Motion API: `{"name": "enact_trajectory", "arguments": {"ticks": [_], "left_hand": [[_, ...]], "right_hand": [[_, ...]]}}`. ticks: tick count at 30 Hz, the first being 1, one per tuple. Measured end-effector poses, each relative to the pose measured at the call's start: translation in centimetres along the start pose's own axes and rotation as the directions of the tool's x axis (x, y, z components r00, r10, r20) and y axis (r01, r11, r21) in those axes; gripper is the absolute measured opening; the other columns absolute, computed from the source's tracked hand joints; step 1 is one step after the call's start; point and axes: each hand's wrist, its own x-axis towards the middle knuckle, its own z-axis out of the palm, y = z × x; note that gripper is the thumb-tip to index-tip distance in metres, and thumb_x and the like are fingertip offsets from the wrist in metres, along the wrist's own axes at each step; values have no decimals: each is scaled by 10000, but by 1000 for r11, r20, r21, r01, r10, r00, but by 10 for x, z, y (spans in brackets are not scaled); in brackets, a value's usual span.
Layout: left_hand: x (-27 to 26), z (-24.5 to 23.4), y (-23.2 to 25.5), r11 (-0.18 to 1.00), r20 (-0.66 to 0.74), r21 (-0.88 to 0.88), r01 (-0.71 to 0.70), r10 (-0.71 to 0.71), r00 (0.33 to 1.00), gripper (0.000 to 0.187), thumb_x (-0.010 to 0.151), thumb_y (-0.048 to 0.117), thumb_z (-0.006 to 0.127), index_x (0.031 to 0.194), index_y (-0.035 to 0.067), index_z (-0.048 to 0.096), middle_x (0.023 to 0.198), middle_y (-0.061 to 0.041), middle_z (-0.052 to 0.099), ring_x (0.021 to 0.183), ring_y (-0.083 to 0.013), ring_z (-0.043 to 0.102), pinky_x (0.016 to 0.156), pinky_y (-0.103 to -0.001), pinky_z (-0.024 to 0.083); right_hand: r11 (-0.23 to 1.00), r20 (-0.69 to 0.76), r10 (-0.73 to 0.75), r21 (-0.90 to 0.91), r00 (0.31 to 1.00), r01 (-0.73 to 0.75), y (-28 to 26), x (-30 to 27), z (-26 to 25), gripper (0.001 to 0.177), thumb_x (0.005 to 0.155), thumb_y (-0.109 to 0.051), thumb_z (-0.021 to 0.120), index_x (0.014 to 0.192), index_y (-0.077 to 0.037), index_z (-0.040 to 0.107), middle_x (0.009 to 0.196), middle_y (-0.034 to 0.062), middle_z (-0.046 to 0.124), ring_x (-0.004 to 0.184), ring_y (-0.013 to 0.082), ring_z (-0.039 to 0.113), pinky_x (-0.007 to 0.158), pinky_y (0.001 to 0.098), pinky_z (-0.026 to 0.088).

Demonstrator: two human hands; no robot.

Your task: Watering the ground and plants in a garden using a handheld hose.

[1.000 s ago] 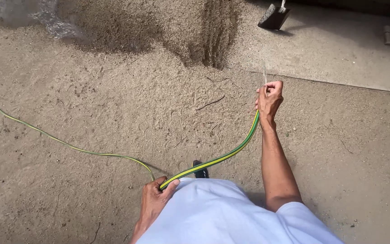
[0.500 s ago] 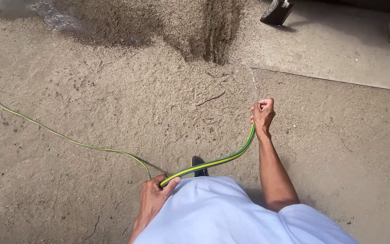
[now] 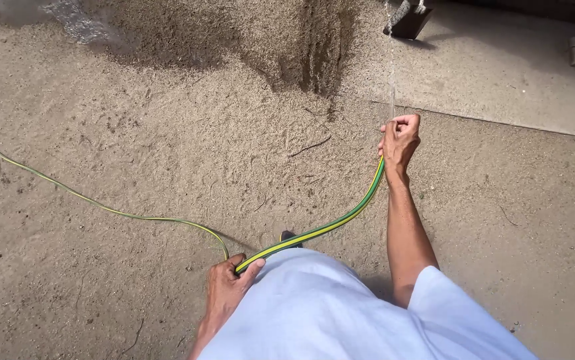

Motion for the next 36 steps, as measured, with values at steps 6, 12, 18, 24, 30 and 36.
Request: {"name": "enact_trajectory", "arguments": {"ticks": [6,12,18,24,30,36], "left_hand": [[-6,-8,23,997,11,6,78,-78,997,722,955,758,846,675,235,434,628,66,351,636,-122,342,596,-357,271],[-6,-3,20,998,-3,28,56,-56,998,724,943,750,872,672,235,442,578,69,324,591,-107,317,575,-348,267],[-6,-6,30,997,13,-27,70,-70,997,716,949,715,889,664,230,446,603,71,337,609,-109,312,578,-359,233],[0,3,16,999,-1,-48,16,-16,1000,709,978,684,882,688,226,424,634,76,356,642,-107,336,597,-355,250],[3,-1,21,999,-13,-53,-2,2,1000,690,978,677,879,670,229,455,612,81,373,622,-96,328,576,-350,239],[5,1,11,1000,-31,6,11,-11,999,682,956,747,850,657,239,507,579,80,384,601,-100,337,562,-355,261]], "right_hand": [[989,85,144,-29,986,-142,82,-39,12,148,1196,0,671,1211,-94,557,965,91,807,476,117,659,273,203,470],[964,139,264,-67,954,-257,123,-73,7,185,1190,-46,737,1210,-109,564,922,113,843,449,160,664,266,253,476],[1000,105,9,15,994,-11,102,-38,5,127,1235,-15,683,1245,-64,566,970,137,836,459,136,676,257,199,477],[998,12,61,3,998,-61,14,13,3,73,1208,-78,614,1238,-113,557,970,64,846,450,86,642,284,194,448],[998,33,-67,5,997,66,16,19,10,60,1218,-33,598,1223,-64,548,977,103,848,461,82,661,278,170,458],[995,118,101,-3,988,-102,64,-20,23,115,1225,-56,647,1238,-98,541,961,101,840,482,116,654,303,220,468]]}}
